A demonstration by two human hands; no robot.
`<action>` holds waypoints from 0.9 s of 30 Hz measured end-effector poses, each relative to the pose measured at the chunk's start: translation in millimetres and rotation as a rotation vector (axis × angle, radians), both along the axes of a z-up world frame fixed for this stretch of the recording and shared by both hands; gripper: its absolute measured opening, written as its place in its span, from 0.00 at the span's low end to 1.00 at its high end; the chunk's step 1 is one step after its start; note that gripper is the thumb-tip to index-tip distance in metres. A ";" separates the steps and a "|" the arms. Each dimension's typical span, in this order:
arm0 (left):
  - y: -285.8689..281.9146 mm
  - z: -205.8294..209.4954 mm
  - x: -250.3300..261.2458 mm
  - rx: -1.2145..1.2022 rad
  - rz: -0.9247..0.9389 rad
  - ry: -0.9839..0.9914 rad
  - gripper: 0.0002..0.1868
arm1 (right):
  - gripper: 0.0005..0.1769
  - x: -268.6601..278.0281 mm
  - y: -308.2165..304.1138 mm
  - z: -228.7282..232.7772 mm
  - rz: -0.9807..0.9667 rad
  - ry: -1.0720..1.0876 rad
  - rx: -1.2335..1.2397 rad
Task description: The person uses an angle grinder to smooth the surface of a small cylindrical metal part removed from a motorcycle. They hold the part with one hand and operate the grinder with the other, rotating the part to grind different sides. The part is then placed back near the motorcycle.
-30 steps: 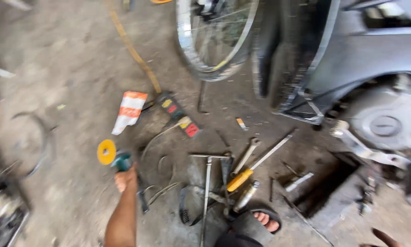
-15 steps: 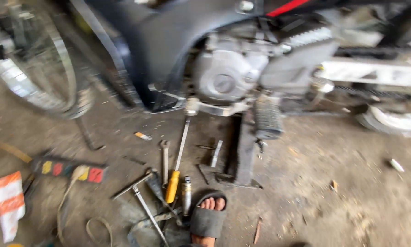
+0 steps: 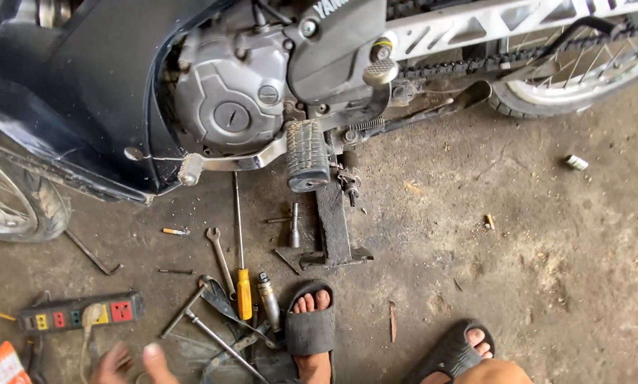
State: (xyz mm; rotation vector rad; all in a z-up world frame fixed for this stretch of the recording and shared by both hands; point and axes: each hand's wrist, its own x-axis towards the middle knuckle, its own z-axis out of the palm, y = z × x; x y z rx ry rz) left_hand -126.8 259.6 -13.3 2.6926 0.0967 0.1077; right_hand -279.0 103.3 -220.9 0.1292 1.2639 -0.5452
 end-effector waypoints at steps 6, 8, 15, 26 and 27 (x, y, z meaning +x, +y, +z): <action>-91.8 -14.4 -11.3 -0.274 -0.216 -0.105 0.25 | 0.10 23.0 -256.9 288.3 1.784 0.081 -1.178; -112.4 -23.9 -16.4 -0.434 -0.265 -0.083 0.22 | 0.03 60.4 -324.7 323.5 2.259 0.111 -1.518; -180.8 -34.5 -11.3 -0.600 -0.473 0.318 0.19 | 0.36 138.7 -358.3 137.2 1.125 0.057 -0.414; -176.9 -51.7 1.6 -0.727 -0.205 0.478 0.16 | 0.12 130.3 -357.1 68.5 0.815 -0.289 -0.174; -178.0 -53.4 1.9 -0.697 -0.198 0.502 0.17 | 0.22 123.8 -356.9 72.8 0.802 -0.247 -0.220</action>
